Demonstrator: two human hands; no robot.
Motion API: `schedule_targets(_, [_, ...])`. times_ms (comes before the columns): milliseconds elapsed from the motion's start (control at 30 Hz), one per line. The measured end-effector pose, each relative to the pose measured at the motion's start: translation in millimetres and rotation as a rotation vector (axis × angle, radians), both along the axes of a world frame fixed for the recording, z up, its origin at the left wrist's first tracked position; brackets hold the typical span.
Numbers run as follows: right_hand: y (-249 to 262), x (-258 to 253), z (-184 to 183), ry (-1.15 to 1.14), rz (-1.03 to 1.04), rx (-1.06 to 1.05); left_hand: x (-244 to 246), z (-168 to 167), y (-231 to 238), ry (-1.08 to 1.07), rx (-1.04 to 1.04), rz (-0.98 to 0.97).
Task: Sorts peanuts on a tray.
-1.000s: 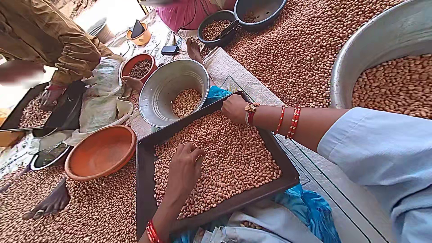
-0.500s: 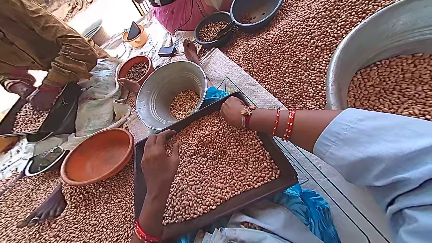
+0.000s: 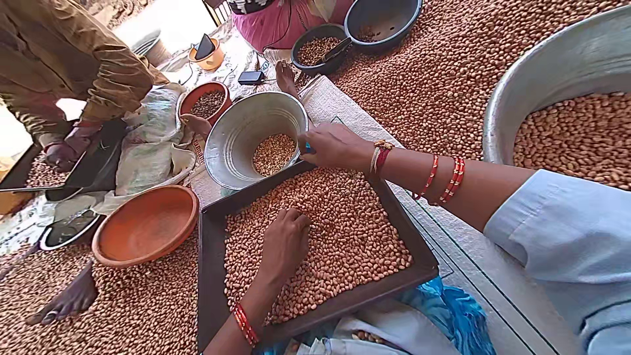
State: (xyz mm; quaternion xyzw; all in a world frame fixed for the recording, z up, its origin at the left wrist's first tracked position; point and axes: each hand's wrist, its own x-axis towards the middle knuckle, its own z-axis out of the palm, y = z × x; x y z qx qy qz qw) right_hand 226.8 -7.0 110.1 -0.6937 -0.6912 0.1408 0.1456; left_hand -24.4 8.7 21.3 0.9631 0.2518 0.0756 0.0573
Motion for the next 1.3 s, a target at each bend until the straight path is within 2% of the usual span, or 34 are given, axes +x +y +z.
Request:
schedule_targets(33, [2.5, 0.8, 4.9, 0.052, -0.028, 0.121, -2.4, 7.1, 6.6, -0.085, -0.035, 0.058])
schedule_targets(100, [4.4, 6.0, 9.1, 0.088, -0.029, 0.202, -8.9, 26.5, 24.7, -0.279, -0.014, 0.225])
schedule_targets(167, [3.1, 12.1, 0.9, 0.081, 0.029, 0.072, -15.6, 37.6, 40.8, -0.340, 0.034, 0.352])
schedule_targets(233, [2.6, 11.3, -11.0, -0.033, 0.101, -0.133, -18.1, 42.4, 42.5, -0.188, -0.029, 0.379])
schedule_targets(367, [-0.1, -11.8, -25.5, -0.199, 0.151, -0.431, 4.3, 46.6, 20.8, 0.428, -0.272, 0.428])
schedule_targets(433, [-4.8, -22.2, -32.7, -0.218, 0.178, -0.486, 19.8, 36.2, -4.9, 0.557, -0.273, 0.386])
schedule_targets(533, [-16.8, -33.9, -33.2, -0.247, 0.320, -0.586, 32.6, 27.6, -45.8, 0.618, -0.330, 0.256])
schedule_targets(667, [-30.1, -46.1, -16.6, -0.253, 0.489, -0.788, 31.7, 28.9, -70.2, 0.438, -0.668, 0.132])
schedule_targets(800, [-34.1, -46.3, -7.7, -0.236, 0.472, -0.834, 26.5, 21.1, -55.5, -0.033, -1.199, 0.198])
schedule_targets(867, [-29.6, -40.1, -4.0, -0.182, 0.434, -0.784, 24.2, 26.2, -45.8, -0.245, -1.276, 0.242])
schedule_targets(933, [-19.9, -30.8, -1.7, -0.095, 0.438, -0.694, 18.0, 33.5, -34.1, -0.371, -1.190, 0.215])
schedule_targets(1000, [-11.2, -20.9, -3.7, 0.044, 0.493, -0.540, 10.3, 39.9, -22.5, -0.453, -1.002, 0.149])
schedule_targets(1067, [-8.0, -14.1, -0.5, 0.185, 0.510, -0.423, 2.1, 43.3, -15.2, -0.420, -0.659, 0.105])
schedule_targets(1133, [-7.0, -9.6, 4.7, 0.232, 0.508, -0.362, -2.1, 43.4, -16.3, -0.303, -0.340, 0.041])
schedule_targets(1200, [-5.5, -5.7, 4.2, 0.255, 0.507, -0.318, -2.0, 37.6, -29.1, -0.224, -0.255, -0.029])
schedule_targets(1300, [-2.2, -2.9, 2.0, 0.221, 0.473, -0.330, 5.5, 24.1, -55.3, -0.176, -0.264, -0.146])
